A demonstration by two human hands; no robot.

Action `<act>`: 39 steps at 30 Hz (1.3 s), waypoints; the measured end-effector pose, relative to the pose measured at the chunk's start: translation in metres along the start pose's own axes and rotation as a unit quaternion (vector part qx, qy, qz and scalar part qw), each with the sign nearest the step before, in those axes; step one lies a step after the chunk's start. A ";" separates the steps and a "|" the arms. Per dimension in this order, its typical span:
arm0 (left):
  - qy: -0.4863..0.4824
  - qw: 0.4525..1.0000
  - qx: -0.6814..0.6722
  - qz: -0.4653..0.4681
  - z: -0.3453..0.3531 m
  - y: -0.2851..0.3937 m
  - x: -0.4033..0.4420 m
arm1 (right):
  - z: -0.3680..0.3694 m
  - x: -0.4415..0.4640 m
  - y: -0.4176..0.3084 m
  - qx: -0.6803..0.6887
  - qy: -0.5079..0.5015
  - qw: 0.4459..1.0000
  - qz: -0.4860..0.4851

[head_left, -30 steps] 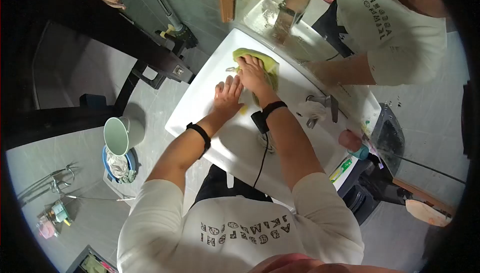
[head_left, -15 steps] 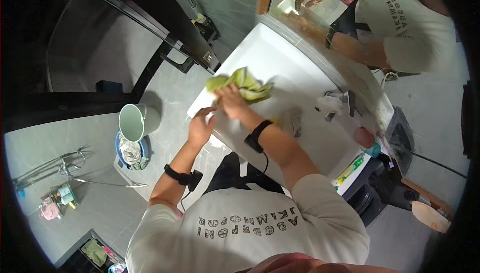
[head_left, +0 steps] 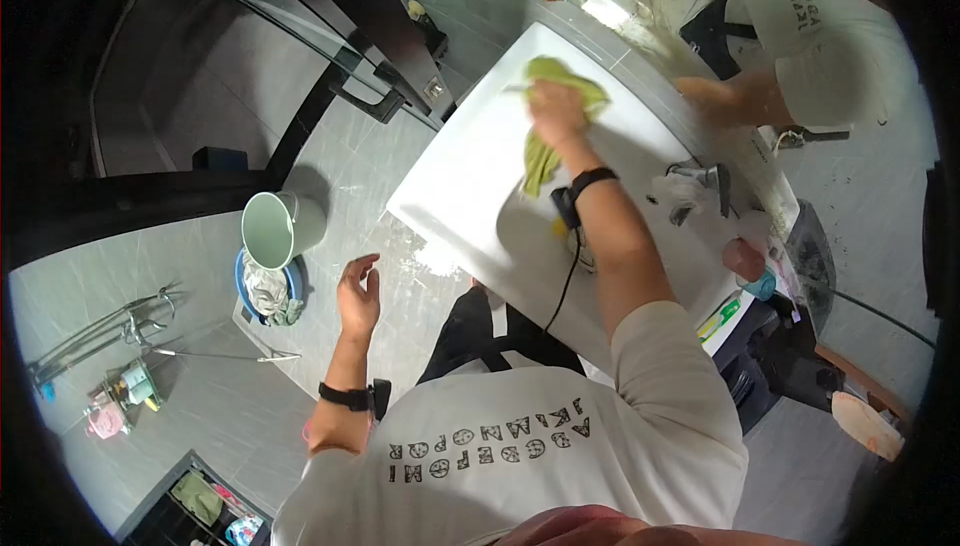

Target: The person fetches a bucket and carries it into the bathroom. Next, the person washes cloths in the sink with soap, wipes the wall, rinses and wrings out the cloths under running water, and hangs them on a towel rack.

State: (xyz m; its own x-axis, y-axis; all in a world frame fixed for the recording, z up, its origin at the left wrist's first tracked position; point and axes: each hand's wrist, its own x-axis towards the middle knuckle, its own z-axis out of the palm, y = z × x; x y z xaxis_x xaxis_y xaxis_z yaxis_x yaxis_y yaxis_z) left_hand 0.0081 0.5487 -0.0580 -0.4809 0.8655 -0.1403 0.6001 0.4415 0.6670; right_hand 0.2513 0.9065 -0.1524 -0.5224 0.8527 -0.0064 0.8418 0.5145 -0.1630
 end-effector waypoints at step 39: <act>-0.401 0.827 0.272 0.285 0.350 0.130 0.146 | -0.028 -0.283 0.121 0.568 0.099 0.716 0.394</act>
State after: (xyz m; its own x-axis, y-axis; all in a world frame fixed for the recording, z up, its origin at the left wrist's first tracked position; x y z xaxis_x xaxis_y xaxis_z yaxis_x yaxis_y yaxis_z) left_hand 0.2398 0.8151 -0.2482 0.4259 0.7523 -0.5026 0.8875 -0.2391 0.3940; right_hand 0.5049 0.7305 -0.1431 0.1782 0.8916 -0.4162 0.1519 -0.4428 -0.8836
